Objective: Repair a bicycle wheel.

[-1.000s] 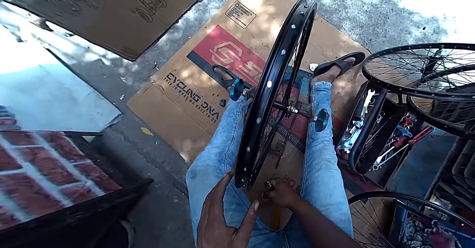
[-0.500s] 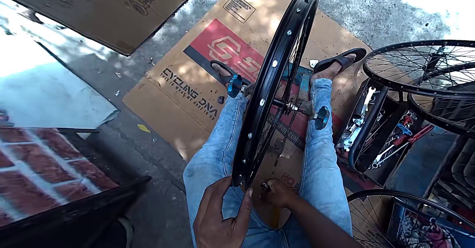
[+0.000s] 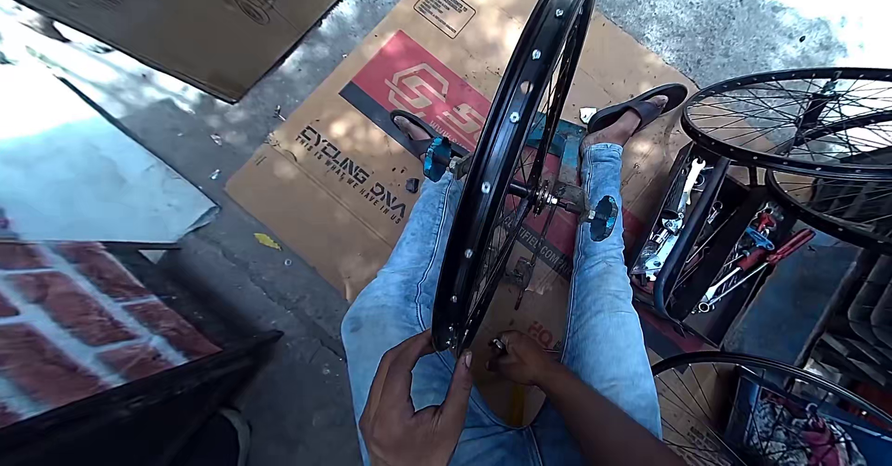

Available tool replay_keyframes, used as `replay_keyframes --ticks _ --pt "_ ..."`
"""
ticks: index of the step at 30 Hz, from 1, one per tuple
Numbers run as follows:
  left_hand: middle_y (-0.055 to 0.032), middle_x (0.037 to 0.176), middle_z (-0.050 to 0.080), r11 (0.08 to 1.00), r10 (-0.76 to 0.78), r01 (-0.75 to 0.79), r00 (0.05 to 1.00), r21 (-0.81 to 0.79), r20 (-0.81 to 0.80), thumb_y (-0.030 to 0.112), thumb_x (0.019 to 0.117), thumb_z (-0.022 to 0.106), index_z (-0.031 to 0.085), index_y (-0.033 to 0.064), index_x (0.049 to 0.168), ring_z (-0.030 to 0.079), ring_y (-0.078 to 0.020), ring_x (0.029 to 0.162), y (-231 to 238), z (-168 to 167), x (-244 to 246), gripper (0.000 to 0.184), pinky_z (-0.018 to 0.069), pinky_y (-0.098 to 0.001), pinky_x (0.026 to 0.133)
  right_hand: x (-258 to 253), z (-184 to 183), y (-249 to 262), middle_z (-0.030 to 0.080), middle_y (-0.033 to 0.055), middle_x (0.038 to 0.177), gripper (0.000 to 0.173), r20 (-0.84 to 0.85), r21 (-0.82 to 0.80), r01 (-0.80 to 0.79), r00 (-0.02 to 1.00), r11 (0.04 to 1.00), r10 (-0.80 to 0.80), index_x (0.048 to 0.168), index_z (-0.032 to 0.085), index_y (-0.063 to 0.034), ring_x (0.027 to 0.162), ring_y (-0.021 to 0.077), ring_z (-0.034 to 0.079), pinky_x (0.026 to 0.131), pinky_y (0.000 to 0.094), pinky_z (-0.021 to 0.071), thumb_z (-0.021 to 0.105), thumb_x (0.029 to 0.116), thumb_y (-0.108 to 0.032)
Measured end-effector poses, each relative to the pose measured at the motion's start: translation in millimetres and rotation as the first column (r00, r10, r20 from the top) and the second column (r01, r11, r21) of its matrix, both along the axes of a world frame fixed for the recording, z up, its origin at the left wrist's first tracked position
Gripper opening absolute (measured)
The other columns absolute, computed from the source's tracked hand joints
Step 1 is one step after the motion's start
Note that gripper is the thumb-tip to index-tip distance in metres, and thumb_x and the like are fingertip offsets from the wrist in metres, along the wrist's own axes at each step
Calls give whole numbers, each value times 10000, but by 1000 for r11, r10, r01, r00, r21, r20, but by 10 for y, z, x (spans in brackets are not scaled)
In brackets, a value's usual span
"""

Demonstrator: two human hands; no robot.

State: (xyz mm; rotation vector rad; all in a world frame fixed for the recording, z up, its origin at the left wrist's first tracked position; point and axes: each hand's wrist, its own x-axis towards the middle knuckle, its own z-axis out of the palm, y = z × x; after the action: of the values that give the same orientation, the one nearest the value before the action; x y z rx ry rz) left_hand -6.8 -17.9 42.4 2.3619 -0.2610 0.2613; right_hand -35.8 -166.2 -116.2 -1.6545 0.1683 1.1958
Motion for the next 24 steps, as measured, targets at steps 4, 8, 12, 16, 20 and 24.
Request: replay_keyframes --ticks 4,8,12,16,20,24 --pt "-122 1037 708 1000 9 -9 1000 4 5 331 871 758 680 -21 1110 685 -107 964 -3 -7 -2 433 579 -265 878 13 3 7 570 81 846 248 2 -15 -12 1000 1000 12 967 605 -69 772 234 565 705 472 469 657 933 -310" --pt "-128 1067 705 1000 8 -8 1000 -4 -3 356 852 789 663 -27 1162 685 -109 972 -4 -14 -4 508 578 -272 883 28 16 -2 565 74 840 233 -2 -14 -15 1000 1000 15 963 601 -77 768 228 562 702 467 466 652 935 -303" --pt "-131 1093 699 1000 1 -1 1000 -14 -24 408 836 800 640 -23 1197 682 -109 999 12 -18 -18 584 575 -275 895 24 -23 6 558 73 821 240 -2 -7 -14 1000 1000 14 945 594 -78 746 229 556 676 473 459 654 926 -310" --pt "-137 1088 698 1000 5 -6 1000 -13 -25 413 834 801 643 -33 1196 682 -107 988 5 -23 -27 596 574 -271 894 37 -28 1 554 72 821 248 -8 -3 -11 1000 1000 11 952 594 -76 742 226 551 677 464 457 661 924 -313" --pt "-141 1098 695 1000 -1 0 1000 -13 -31 417 841 799 640 -33 1202 682 -112 1001 4 -18 -32 599 577 -278 900 37 -16 -5 596 113 880 283 11 -6 -25 1000 1000 25 1008 617 -51 801 263 587 725 501 480 645 936 -323" --pt "-134 1101 693 1000 -3 2 999 -25 -36 405 842 800 635 -24 1210 679 -109 1010 5 -28 -35 589 572 -270 905 41 -16 -5 605 120 911 291 11 -6 -28 1000 1000 28 1033 621 -45 823 264 598 745 499 487 642 943 -321"
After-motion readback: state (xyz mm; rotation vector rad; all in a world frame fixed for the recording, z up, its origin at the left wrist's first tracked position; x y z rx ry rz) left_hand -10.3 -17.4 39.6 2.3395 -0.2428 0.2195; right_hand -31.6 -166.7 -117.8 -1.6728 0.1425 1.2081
